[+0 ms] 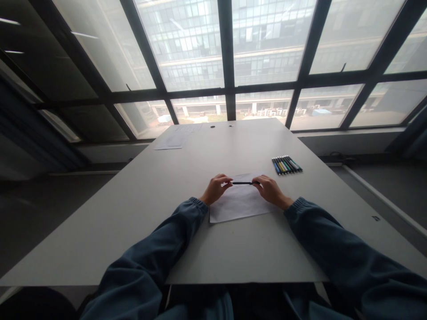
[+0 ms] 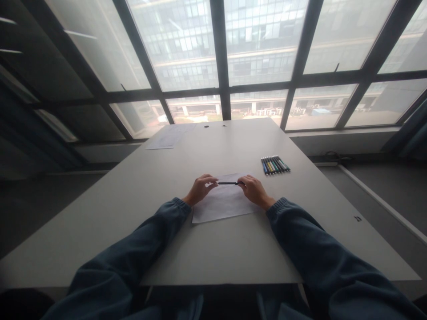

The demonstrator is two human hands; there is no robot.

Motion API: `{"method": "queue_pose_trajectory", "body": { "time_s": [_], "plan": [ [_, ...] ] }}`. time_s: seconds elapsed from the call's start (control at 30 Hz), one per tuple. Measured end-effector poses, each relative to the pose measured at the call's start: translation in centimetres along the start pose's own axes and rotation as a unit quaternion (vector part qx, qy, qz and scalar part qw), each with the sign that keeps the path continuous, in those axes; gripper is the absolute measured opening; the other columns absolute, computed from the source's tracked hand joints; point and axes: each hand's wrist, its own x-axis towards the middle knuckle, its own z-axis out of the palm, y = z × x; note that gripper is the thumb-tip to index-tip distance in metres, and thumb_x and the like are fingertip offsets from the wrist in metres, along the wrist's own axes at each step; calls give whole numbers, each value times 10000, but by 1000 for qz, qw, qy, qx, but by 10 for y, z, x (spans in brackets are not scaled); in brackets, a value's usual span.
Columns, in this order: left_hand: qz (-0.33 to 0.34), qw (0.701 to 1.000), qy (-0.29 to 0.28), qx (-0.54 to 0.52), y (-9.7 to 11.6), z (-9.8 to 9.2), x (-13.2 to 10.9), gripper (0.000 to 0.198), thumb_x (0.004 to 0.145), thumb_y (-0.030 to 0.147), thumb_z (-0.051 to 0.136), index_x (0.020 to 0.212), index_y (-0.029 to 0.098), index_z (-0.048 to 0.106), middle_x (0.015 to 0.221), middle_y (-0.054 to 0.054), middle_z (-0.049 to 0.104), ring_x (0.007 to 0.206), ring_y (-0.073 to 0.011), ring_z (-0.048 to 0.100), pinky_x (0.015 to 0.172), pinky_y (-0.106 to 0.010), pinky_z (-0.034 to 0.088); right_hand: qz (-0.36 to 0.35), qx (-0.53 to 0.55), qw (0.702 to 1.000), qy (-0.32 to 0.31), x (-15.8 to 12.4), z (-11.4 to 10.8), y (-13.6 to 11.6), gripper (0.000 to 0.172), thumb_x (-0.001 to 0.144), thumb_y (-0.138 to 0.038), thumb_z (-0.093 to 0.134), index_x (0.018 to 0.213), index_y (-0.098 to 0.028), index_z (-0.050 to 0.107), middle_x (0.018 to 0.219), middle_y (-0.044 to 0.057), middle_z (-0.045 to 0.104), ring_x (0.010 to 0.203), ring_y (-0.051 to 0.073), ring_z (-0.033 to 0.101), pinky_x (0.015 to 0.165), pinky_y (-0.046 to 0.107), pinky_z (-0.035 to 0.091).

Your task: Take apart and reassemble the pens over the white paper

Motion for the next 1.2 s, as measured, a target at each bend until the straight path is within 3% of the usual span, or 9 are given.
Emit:
{"method": "queue_pose_trajectory", "body": {
  "time_s": [0.2,0.37,0.5,0.67,0.97,1.2],
  "plan": [
    [-71,993,28,-91,7,1,1,225,813,339,744,965,174,736,853,-62,696,727,-148,647,684,-287,554,-3,12,1000,5,0,0,0,101,917,-183,591,962,-206,678,940,71,705,879,213,635,805,318,488],
    [-165,965,57,-197,7,5,1,359,713,392,820,959,151,721,821,-62,725,734,-170,676,716,-310,576,-2,26,999,21,0,1,1,101,923,-196,582,966,-208,672,936,72,702,897,218,637,821,328,493],
    [-212,945,75,-239,9,6,1,355,775,474,747,830,125,705,681,-46,694,599,-137,632,601,-271,548,-6,39,999,32,-1,1,0,104,930,-205,573,967,-208,670,927,72,699,884,217,637,813,330,496],
    [-225,939,76,-251,13,6,2,366,791,486,728,766,122,711,631,-34,670,553,-115,591,554,-247,515,-7,47,998,35,-1,0,-2,106,931,-212,570,971,-206,668,923,72,697,886,218,634,819,337,499],
    [-232,932,108,-256,5,11,1,369,739,441,788,927,128,740,797,-75,747,705,-173,687,709,-327,588,-1,51,998,40,-1,-1,-3,127,939,-239,560,984,-208,674,921,78,697,888,222,636,812,342,504],
    [-230,924,118,-283,9,11,2,368,675,381,844,918,134,723,921,-98,761,858,-218,721,860,-406,592,0,52,998,37,-2,0,-1,128,940,-251,561,981,-210,675,916,79,695,876,222,636,813,346,506]
  ]
}}
